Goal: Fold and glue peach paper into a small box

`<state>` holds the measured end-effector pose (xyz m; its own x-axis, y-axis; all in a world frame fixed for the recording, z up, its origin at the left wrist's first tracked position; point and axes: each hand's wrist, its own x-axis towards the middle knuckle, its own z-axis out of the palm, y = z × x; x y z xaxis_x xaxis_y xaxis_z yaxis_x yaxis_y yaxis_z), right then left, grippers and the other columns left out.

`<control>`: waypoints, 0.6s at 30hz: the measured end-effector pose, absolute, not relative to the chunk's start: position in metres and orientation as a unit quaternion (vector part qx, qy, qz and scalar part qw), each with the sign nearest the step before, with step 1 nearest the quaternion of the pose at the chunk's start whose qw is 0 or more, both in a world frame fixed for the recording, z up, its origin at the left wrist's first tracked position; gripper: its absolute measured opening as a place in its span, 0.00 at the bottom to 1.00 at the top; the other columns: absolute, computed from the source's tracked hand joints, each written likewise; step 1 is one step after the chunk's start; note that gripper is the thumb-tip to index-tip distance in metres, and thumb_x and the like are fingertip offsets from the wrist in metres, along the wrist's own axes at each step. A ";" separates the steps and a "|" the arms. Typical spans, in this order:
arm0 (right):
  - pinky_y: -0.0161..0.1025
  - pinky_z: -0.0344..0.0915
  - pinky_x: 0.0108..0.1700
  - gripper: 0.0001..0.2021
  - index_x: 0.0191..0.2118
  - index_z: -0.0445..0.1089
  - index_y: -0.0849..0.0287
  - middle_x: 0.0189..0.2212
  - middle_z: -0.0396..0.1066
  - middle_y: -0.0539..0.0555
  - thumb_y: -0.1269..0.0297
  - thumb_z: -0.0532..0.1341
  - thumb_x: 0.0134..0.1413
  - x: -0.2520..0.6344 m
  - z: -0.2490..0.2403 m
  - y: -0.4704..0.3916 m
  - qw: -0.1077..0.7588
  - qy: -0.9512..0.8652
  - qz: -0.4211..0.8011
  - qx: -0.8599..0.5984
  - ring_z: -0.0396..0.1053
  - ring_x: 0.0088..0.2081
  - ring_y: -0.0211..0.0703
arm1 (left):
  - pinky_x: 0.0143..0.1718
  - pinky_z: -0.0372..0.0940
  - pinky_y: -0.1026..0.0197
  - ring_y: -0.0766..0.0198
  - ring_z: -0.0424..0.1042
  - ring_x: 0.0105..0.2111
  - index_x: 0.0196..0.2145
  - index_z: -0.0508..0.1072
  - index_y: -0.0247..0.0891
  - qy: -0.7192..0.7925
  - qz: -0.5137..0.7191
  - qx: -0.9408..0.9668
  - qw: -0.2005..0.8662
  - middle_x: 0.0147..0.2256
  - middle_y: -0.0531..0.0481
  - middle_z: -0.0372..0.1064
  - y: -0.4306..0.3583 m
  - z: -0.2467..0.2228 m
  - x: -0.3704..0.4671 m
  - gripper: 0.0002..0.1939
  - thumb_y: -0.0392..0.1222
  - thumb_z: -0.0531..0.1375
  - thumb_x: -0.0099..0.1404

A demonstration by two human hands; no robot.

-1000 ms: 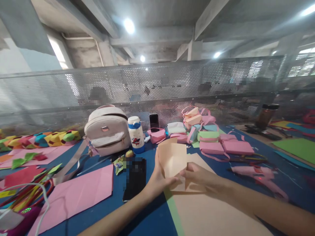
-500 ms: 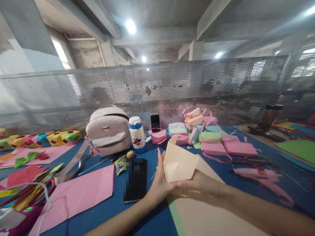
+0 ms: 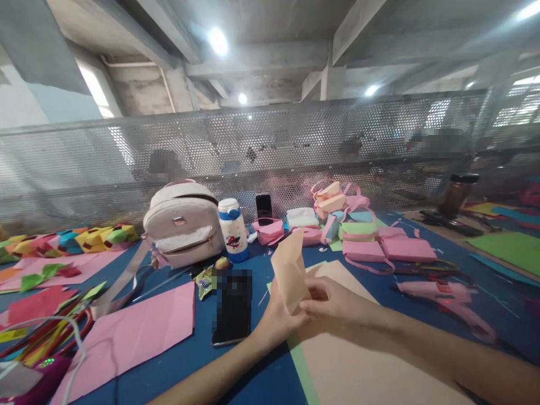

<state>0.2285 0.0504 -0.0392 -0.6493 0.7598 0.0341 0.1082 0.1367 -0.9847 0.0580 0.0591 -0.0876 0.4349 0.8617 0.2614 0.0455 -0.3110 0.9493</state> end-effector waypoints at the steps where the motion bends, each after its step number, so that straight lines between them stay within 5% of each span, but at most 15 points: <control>1: 0.44 0.70 0.44 0.15 0.41 0.76 0.60 0.34 0.77 0.55 0.53 0.65 0.55 0.227 -0.039 0.052 0.293 -0.701 0.571 -0.309 0.74 0.38 0.49 | 0.61 0.59 0.39 0.38 0.70 0.54 0.51 0.75 0.39 0.322 0.411 0.703 0.484 0.49 0.39 0.74 0.059 -0.086 0.058 0.28 0.53 0.70 0.56; 10: 0.44 0.71 0.42 0.19 0.42 0.75 0.63 0.38 0.77 0.59 0.50 0.62 0.57 0.223 -0.050 0.058 0.297 -0.690 0.556 -0.355 0.75 0.40 0.51 | 0.68 0.51 0.44 0.44 0.59 0.65 0.72 0.44 0.39 0.329 0.450 0.673 0.486 0.62 0.38 0.65 0.057 -0.092 0.055 0.47 0.57 0.62 0.65; 15: 0.48 0.70 0.50 0.16 0.46 0.75 0.60 0.43 0.78 0.58 0.56 0.64 0.56 0.221 -0.049 0.061 0.311 -0.713 0.541 -0.320 0.74 0.47 0.53 | 0.64 0.57 0.41 0.39 0.60 0.64 0.72 0.40 0.40 0.311 0.457 0.658 0.511 0.64 0.36 0.62 0.057 -0.081 0.059 0.55 0.60 0.66 0.60; 18: 0.45 0.72 0.43 0.16 0.42 0.77 0.62 0.38 0.79 0.59 0.54 0.64 0.55 0.223 -0.050 0.064 0.332 -0.686 0.561 -0.323 0.76 0.41 0.52 | 0.68 0.50 0.40 0.38 0.52 0.68 0.72 0.41 0.41 0.339 0.461 0.654 0.495 0.67 0.37 0.56 0.056 -0.083 0.052 0.56 0.57 0.68 0.58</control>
